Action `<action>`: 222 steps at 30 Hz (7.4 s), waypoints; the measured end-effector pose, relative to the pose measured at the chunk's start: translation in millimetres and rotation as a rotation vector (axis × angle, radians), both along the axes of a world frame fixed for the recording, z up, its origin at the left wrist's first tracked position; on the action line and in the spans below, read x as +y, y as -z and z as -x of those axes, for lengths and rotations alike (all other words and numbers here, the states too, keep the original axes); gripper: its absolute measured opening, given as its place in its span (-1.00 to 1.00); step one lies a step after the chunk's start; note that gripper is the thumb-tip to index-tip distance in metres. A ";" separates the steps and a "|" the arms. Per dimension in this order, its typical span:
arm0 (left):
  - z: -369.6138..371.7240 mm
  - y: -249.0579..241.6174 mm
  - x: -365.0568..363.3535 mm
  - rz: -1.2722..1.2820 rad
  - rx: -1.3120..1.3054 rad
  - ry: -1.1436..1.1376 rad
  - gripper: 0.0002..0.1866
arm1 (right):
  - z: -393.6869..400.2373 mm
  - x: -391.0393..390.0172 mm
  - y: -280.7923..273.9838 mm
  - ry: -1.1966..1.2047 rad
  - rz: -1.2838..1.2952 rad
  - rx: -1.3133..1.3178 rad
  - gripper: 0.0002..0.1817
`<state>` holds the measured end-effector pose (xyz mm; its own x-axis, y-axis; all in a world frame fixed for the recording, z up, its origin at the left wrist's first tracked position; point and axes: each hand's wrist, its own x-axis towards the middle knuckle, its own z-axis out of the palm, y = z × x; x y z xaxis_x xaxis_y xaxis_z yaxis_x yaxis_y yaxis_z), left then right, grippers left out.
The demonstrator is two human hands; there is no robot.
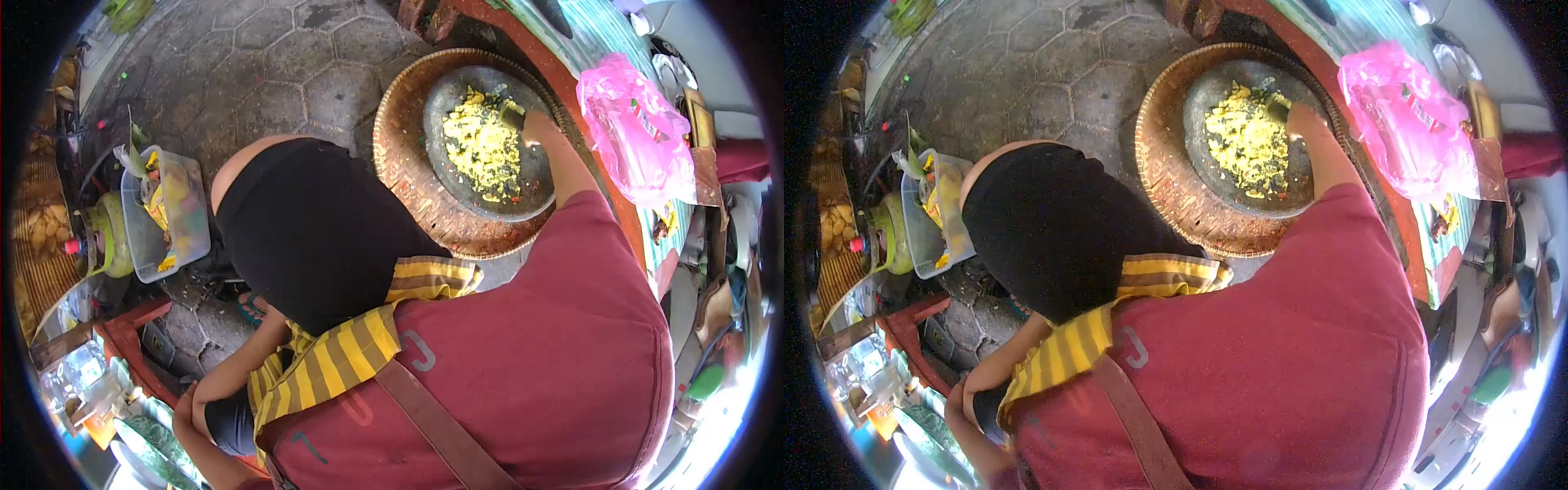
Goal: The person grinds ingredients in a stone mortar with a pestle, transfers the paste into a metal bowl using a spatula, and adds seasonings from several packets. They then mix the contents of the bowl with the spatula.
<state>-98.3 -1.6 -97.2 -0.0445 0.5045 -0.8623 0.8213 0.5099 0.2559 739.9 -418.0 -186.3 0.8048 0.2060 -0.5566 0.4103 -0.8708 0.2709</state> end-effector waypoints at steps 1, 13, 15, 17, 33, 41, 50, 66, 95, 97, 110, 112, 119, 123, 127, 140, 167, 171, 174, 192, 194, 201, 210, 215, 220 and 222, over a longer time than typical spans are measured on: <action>-4.6 -0.6 -2.1 0.008 0.007 -0.008 -0.50 | -0.2 0.8 -0.5 0.068 -0.111 -0.155 -0.59; -8.8 -4.1 -2.0 -0.006 -0.062 -0.056 -0.50 | -1.6 34.1 -19.4 0.042 0.110 0.295 -0.61; -17.1 -3.2 -3.1 0.008 -0.056 -0.074 -0.50 | -8.3 23.8 -7.8 0.070 -0.048 0.086 -0.56; -18.2 -0.5 -5.9 0.015 -0.062 -0.091 -0.50 | -6.5 18.9 12.2 0.097 -0.215 -0.135 -0.51; -9.3 -5.0 -6.9 -0.012 -0.159 -0.184 -0.49 | 48.8 27.5 10.5 0.430 -0.508 -0.371 -0.47; -34.3 -17.7 -16.3 -0.051 -0.230 -0.182 -0.49 | -8.9 -7.6 59.3 -0.058 0.163 0.081 -0.45; -42.8 -23.2 -14.0 -0.070 -0.277 -0.214 -0.49 | 74.8 10.4 63.2 0.057 -0.199 -0.263 -0.49; -41.3 -44.1 -34.9 -0.114 -0.405 -0.230 -0.48 | 68.1 -9.6 39.9 0.074 -0.059 -0.008 -0.55; -8.6 -154.9 -178.1 -0.652 -0.829 -0.509 -0.48 | 331.8 362.1 -148.8 -0.464 -1.192 1.323 -0.71; -8.4 -170.1 -195.7 -0.772 -0.700 -0.421 -0.49 | 362.4 383.8 -148.3 -0.633 -1.044 1.580 -0.65; 75.0 -216.7 -48.9 -1.410 -1.086 -1.090 -0.07 | 359.2 357.2 -172.6 -0.034 -0.826 1.692 -0.57; 115.4 -238.8 10.7 -1.446 -1.340 -1.224 0.11 | 340.5 357.3 -167.2 -0.111 -0.847 1.612 -0.60; 194.0 -245.1 130.9 -1.503 -1.532 -1.205 -0.18 | 266.5 314.9 -93.7 -0.366 -1.324 0.854 -0.60; 177.8 -246.5 145.4 -1.435 -1.797 -1.359 0.04 | 269.7 281.8 -145.6 -0.290 -1.178 1.029 -0.58; 137.8 -255.1 150.3 -1.752 -1.054 -1.649 -0.05 | 284.4 249.1 -183.1 -0.212 -1.190 1.099 -0.66; -135.6 -260.8 39.0 -0.712 -1.752 -0.540 -0.43 | 291.5 287.6 -347.9 -0.975 -1.515 -0.036 -0.70; -421.6 65.6 5.8 0.359 -1.058 -0.210 -0.48 | 176.2 303.5 -87.7 -1.274 0.119 0.017 -0.47; -435.3 83.3 4.7 0.241 -1.008 -0.247 -0.50 | 167.4 296.7 -34.9 -0.985 -0.377 0.114 -0.64; -443.6 105.3 4.2 0.226 -1.022 -0.244 -0.48 | 175.1 295.5 -20.7 -0.878 -0.578 0.097 -0.66; -470.1 95.7 -2.2 0.286 -0.970 -0.115 -0.25 | 133.3 327.1 -5.4 -1.114 -0.503 -0.486 -0.89; -472.5 130.1 -7.7 0.304 -0.997 -0.180 -0.24 | 132.0 319.6 -11.8 -0.937 -0.448 -0.522 -0.87; -483.2 131.1 -0.7 0.188 -0.853 0.088 -0.18 | 126.8 291.6 -1.6 -0.671 -0.423 -0.437 -0.75; -401.6 -18.3 152.1 -1.205 0.239 0.651 -0.17 | 109.2 245.8 14.5 -0.229 -0.859 -0.103 -0.55; -290.2 -17.1 206.3 -0.709 0.412 1.022 -0.01 | 130.5 188.0 53.1 -0.130 -0.851 -0.126 -0.57; -231.3 -28.7 186.4 -0.789 0.259 0.994 0.04 | 143.7 237.3 83.6 -0.165 -1.018 0.017 -0.58; -211.1 -36.0 175.4 -0.814 0.226 0.930 0.01 | 149.3 245.3 92.7 -0.164 -1.073 0.078 -0.58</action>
<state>112.9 173.8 -61.2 0.5070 0.8056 -0.3063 0.8511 -0.5240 0.0306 590.6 -172.7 -278.9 0.6933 0.7171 -0.0709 0.5260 -0.5709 -0.6304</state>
